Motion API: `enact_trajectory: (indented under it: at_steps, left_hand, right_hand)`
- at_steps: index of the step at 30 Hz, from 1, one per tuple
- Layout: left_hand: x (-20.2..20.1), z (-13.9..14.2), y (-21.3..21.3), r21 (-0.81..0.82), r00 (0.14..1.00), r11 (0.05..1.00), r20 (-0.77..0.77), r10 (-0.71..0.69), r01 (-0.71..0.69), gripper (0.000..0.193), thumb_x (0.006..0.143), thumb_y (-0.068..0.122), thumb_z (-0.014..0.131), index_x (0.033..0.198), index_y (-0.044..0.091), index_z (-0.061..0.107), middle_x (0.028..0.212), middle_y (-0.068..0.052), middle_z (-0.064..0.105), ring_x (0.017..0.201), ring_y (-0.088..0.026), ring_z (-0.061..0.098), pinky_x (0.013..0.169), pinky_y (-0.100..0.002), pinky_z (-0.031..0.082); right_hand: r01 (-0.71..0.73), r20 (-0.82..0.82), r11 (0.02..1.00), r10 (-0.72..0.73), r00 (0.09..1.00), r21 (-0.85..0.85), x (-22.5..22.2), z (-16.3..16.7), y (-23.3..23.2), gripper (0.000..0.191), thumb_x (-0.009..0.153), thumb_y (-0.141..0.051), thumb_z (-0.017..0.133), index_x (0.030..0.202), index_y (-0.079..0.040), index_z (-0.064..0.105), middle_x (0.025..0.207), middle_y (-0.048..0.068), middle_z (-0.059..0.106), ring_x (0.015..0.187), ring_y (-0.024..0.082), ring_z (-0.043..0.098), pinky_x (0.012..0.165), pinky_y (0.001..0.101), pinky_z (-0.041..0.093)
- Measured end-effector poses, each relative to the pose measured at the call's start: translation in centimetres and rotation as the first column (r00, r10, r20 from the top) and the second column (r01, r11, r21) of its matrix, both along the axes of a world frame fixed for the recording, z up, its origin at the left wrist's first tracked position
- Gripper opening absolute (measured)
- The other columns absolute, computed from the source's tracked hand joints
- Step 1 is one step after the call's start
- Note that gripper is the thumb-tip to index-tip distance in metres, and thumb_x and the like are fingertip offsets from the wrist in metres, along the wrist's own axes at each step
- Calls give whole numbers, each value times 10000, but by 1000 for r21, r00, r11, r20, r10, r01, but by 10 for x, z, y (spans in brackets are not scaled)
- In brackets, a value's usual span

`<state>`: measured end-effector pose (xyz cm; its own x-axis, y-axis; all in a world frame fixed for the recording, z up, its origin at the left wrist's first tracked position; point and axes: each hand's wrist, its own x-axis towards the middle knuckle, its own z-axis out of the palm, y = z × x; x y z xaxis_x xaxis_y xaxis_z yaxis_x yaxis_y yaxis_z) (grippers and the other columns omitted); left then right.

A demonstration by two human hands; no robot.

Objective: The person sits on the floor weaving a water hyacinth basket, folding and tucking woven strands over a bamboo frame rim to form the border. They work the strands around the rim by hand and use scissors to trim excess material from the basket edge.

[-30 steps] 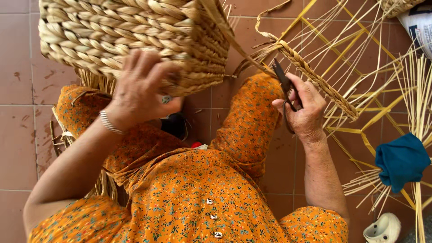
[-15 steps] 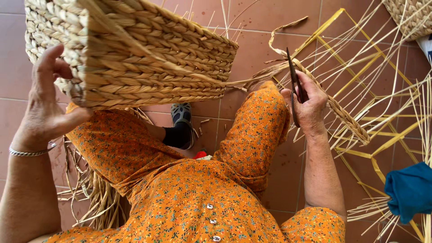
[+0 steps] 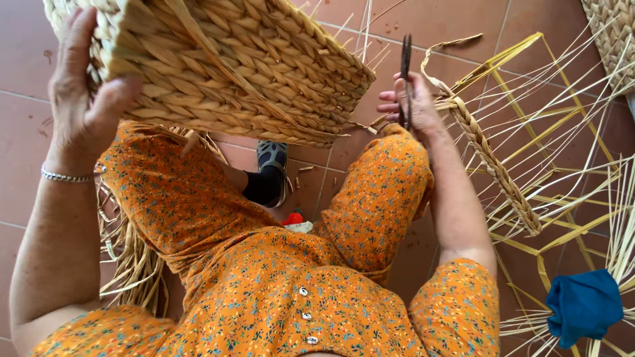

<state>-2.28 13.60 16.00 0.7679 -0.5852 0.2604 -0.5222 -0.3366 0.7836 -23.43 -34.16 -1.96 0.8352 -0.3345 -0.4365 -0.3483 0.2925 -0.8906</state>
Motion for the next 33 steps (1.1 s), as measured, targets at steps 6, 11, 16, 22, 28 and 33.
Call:
enact_trajectory:
  at_steps: [6, 11, 16, 22, 28, 33]
  left_hand:
    - [13, 0, 1, -149, 988, 987, -148, 30, -52, 687, 1013, 240, 602, 1652, 39, 450, 1483, -102, 588, 1317, -175, 565, 1173, -302, 474]
    - [34, -14, 4, -231, 967, 961, -235, 97, -152, 632, 1023, 195, 612, 1617, 26, 482, 1392, -72, 612, 1172, -151, 537, 1059, -284, 465]
    - [65, -41, -5, -489, 928, 862, -366, -62, -136, 507, 1123, 155, 561, 1597, -16, 512, 1449, -72, 638, 1297, -135, 584, 1174, -265, 454]
    - [87, -93, -44, -384, 757, 893, -648, -79, -236, 434, 1121, 323, 549, 1486, 89, 562, 1304, -8, 690, 1114, -111, 686, 951, -323, 604]
    - [97, -135, -63, 370, 825, 926, -546, 149, 78, 331, 1097, 316, 532, 1243, 66, 691, 1035, -134, 708, 872, -219, 685, 747, -456, 533]
    - [101, -123, -72, 786, 990, 607, 140, 5, -115, 340, 1077, 346, 651, 1053, 13, 713, 956, -261, 718, 892, -404, 675, 792, -529, 531]
  right_hand:
    - [147, -83, 938, -127, 988, 315, 32, -46, 37, 541, 932, -535, 634, 1282, -192, 406, 1117, 136, 655, 881, 314, 737, 673, 505, 647]
    - [167, 57, 949, -189, 980, 268, 47, -35, 34, 514, 976, -505, 607, 1278, -134, 422, 1105, 169, 701, 937, 324, 764, 751, 507, 659]
    - [147, 362, 964, -221, 905, 221, 29, 1, -16, 402, 1078, -421, 569, 1308, -121, 435, 1105, 151, 703, 944, 281, 726, 756, 481, 628]
    - [233, 405, 961, -156, 901, -149, 7, 30, -76, 412, 1124, -386, 645, 1365, -108, 461, 1205, 148, 692, 1036, 210, 698, 849, 380, 628]
    - [201, 330, 965, -137, 934, -167, -5, 18, -92, 463, 1085, -389, 673, 1372, -104, 449, 1335, 155, 711, 1142, 195, 713, 871, 296, 605]
    - [115, 103, 884, -76, 992, -453, 4, 36, -98, 463, 1044, -357, 755, 1368, -96, 553, 1131, 73, 717, 946, 117, 672, 719, 272, 561]
